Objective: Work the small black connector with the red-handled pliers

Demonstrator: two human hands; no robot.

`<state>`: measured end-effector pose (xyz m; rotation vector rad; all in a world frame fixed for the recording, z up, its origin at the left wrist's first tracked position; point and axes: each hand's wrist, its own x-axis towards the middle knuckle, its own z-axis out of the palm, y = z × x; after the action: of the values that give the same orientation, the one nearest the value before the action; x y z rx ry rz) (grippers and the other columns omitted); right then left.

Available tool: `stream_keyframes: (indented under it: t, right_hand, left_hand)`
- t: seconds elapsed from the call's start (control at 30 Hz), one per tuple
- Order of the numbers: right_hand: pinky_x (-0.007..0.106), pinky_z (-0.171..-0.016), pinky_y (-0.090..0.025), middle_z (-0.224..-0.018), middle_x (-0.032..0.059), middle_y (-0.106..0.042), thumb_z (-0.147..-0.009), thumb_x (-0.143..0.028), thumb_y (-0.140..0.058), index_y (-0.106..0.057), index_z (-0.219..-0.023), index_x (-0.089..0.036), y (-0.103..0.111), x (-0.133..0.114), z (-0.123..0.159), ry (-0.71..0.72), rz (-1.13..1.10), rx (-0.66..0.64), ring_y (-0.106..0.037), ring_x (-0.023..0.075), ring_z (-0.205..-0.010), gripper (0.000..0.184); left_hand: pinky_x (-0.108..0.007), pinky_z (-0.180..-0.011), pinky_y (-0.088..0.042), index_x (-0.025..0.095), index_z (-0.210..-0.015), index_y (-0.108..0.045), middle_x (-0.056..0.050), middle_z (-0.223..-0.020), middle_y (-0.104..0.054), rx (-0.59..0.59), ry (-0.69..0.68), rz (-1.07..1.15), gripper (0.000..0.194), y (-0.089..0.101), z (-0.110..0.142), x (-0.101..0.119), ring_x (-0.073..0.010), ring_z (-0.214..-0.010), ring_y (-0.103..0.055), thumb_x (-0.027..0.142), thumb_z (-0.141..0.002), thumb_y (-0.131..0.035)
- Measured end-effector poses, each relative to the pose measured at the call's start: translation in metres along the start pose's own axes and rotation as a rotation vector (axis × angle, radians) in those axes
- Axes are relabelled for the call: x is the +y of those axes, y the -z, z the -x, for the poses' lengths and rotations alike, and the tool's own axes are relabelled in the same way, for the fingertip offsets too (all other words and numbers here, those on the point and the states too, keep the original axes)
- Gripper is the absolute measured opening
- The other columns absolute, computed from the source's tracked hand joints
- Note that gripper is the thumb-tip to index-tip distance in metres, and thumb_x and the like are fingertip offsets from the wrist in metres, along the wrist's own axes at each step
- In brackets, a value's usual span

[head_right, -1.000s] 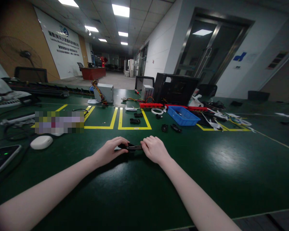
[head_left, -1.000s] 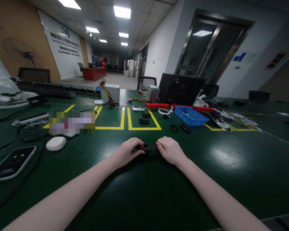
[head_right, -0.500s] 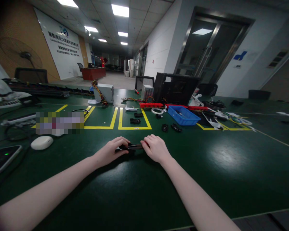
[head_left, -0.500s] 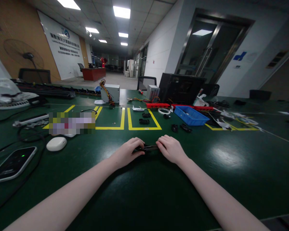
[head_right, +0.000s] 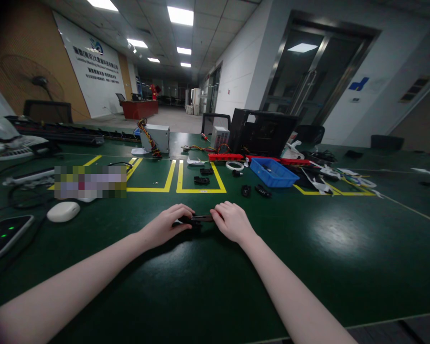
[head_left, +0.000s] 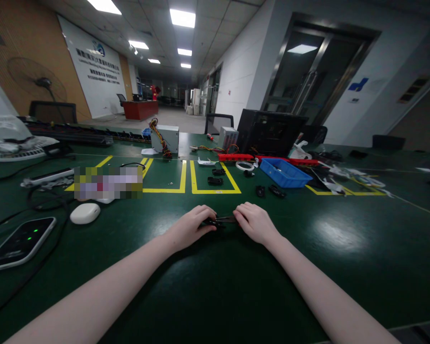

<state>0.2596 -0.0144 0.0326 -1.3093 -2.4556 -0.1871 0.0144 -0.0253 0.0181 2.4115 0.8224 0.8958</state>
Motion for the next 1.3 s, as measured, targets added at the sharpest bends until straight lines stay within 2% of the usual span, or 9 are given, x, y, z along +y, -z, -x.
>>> stream_keyframes:
  t: [0.6,1.3]
  right_hand:
    - [0.029,-0.064,-0.033,-0.071,0.0035,-0.059,-0.099,-0.034,-0.029,-0.053,-0.071,-0.019,-0.0014,-0.0026,0.0001,0.041,0.015,-0.037,-0.049,0.0145,-0.066,0.040]
    - [0.029,-0.065,-0.035,-0.069,0.0021,-0.060,-0.099,-0.034,-0.025,-0.054,-0.070,-0.020,-0.0005,-0.0021,0.0004,0.000,-0.010,-0.046,-0.052,0.0145,-0.066,0.043]
  left_hand:
    - [-0.038,-0.094,-0.049,0.019,-0.109,-0.056,-0.006,-0.115,-0.058,-0.013,-0.005,0.027,0.018,-0.0006,0.0006,-0.0024,-0.0193,-0.106,-0.055,0.021,-0.091,-0.057]
    - [-0.038,-0.093,-0.049,0.019,-0.111,-0.056,-0.007,-0.113,-0.059,-0.013,-0.023,-0.004,0.019,-0.0001,0.0000,-0.0019,-0.0199,-0.105,-0.055,0.022,-0.092,-0.056]
